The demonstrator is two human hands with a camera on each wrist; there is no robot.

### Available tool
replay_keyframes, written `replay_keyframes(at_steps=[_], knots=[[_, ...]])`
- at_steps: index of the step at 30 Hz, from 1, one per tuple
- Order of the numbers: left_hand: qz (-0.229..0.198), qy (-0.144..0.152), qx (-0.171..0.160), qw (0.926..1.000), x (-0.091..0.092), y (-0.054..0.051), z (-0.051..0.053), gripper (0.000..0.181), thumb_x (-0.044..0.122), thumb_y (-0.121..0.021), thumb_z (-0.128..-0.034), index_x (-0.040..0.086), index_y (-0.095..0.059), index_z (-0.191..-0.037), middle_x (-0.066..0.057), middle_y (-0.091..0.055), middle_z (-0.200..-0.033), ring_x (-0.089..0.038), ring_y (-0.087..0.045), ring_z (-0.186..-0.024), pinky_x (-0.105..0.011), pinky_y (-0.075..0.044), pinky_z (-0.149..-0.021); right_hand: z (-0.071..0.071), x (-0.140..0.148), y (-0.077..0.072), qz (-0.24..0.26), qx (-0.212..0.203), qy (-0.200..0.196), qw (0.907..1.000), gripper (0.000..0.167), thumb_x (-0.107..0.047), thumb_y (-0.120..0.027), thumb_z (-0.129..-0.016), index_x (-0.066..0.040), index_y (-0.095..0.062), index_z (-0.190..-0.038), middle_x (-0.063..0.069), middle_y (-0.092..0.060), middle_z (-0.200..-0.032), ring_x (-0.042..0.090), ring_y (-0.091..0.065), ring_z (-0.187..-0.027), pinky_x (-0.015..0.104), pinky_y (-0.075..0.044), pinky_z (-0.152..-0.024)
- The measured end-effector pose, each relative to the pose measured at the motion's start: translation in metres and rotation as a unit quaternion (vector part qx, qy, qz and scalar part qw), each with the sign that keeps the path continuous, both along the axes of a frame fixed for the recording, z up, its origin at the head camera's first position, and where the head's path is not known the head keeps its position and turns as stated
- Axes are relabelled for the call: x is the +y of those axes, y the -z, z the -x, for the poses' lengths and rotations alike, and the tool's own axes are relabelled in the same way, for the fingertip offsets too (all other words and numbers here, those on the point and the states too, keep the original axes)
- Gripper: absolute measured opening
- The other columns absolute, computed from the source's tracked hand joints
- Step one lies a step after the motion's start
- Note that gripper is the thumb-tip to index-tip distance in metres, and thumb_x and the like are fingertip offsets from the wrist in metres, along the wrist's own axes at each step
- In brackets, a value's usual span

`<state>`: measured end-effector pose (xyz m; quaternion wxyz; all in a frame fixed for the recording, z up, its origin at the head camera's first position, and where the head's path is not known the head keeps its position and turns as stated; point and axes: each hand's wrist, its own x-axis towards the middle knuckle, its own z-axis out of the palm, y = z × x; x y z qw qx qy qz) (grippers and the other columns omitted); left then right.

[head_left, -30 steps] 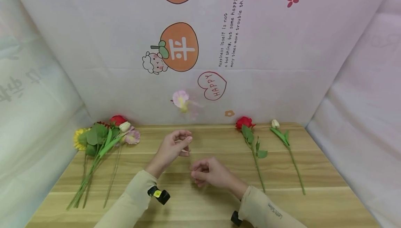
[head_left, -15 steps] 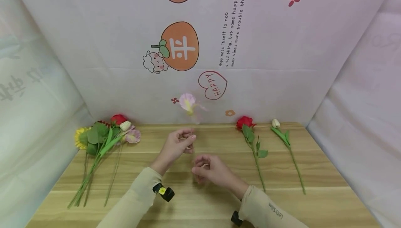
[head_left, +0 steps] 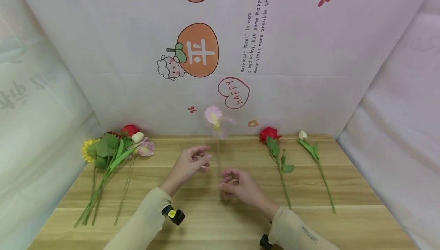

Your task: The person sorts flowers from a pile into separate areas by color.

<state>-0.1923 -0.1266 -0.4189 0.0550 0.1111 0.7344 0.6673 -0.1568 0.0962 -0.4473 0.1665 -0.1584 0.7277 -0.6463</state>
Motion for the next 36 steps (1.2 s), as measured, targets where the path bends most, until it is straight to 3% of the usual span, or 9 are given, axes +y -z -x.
replay_keyframes(at_steps=[5,10,14,22,36], knots=[[0.049,-0.013,0.003,0.9987,-0.022,0.007,-0.010,0.035,0.016,-0.067,-0.1004,0.000,-0.063,-0.131,-0.017,-0.064,-0.111,-0.038,-0.067,-0.097,-0.046,-0.061,-0.081,0.003,0.013,0.006,-0.010,-0.017,0.003,0.9998,0.035,-0.001,-0.068,-0.097,0.011,-0.053,-0.127,0.017,-0.061,-0.109,0.033,-0.069,-0.090,0.042,-0.063,-0.075],[0.059,-0.027,-0.004,0.9979,-0.043,0.011,-0.017,0.033,0.013,-0.066,-0.1003,-0.002,-0.063,-0.130,-0.018,-0.064,-0.109,-0.045,-0.065,-0.101,-0.042,-0.062,-0.078,0.008,0.026,0.013,-0.018,-0.037,0.013,0.9991,0.039,0.000,-0.067,-0.097,0.010,-0.050,-0.130,0.017,-0.059,-0.108,0.030,-0.069,-0.090,0.041,-0.063,-0.075],[0.068,-0.038,-0.009,0.9969,-0.057,0.012,-0.021,0.034,0.014,-0.066,-0.1008,-0.004,-0.063,-0.129,-0.021,-0.063,-0.112,-0.042,-0.065,-0.101,-0.041,-0.062,-0.079,0.011,0.033,0.015,-0.030,-0.046,0.022,0.9982,0.041,-0.001,-0.068,-0.096,0.009,-0.049,-0.132,0.016,-0.059,-0.108,0.027,-0.069,-0.090,0.041,-0.062,-0.074],[0.086,-0.037,-0.008,0.9955,-0.079,0.011,-0.025,0.036,0.014,-0.065,-0.1013,-0.007,-0.061,-0.130,-0.021,-0.063,-0.112,-0.043,-0.065,-0.101,-0.038,-0.063,-0.076,0.016,0.040,0.017,-0.048,-0.033,0.045,0.9973,0.041,-0.001,-0.068,-0.096,0.008,-0.049,-0.132,0.016,-0.061,-0.106,0.024,-0.068,-0.084,0.040,-0.063,-0.071],[0.126,-0.054,-0.010,0.9905,-0.134,0.008,-0.036,0.043,0.019,-0.063,-0.1030,-0.009,-0.056,-0.135,-0.025,-0.062,-0.124,-0.037,-0.066,-0.099,-0.038,-0.062,-0.076,0.025,0.047,0.021,-0.112,-0.024,0.024,0.9931,0.042,0.001,-0.070,-0.094,0.010,-0.052,-0.131,0.014,-0.062,-0.101,0.022,-0.066,-0.078,0.042,-0.063,-0.064]])
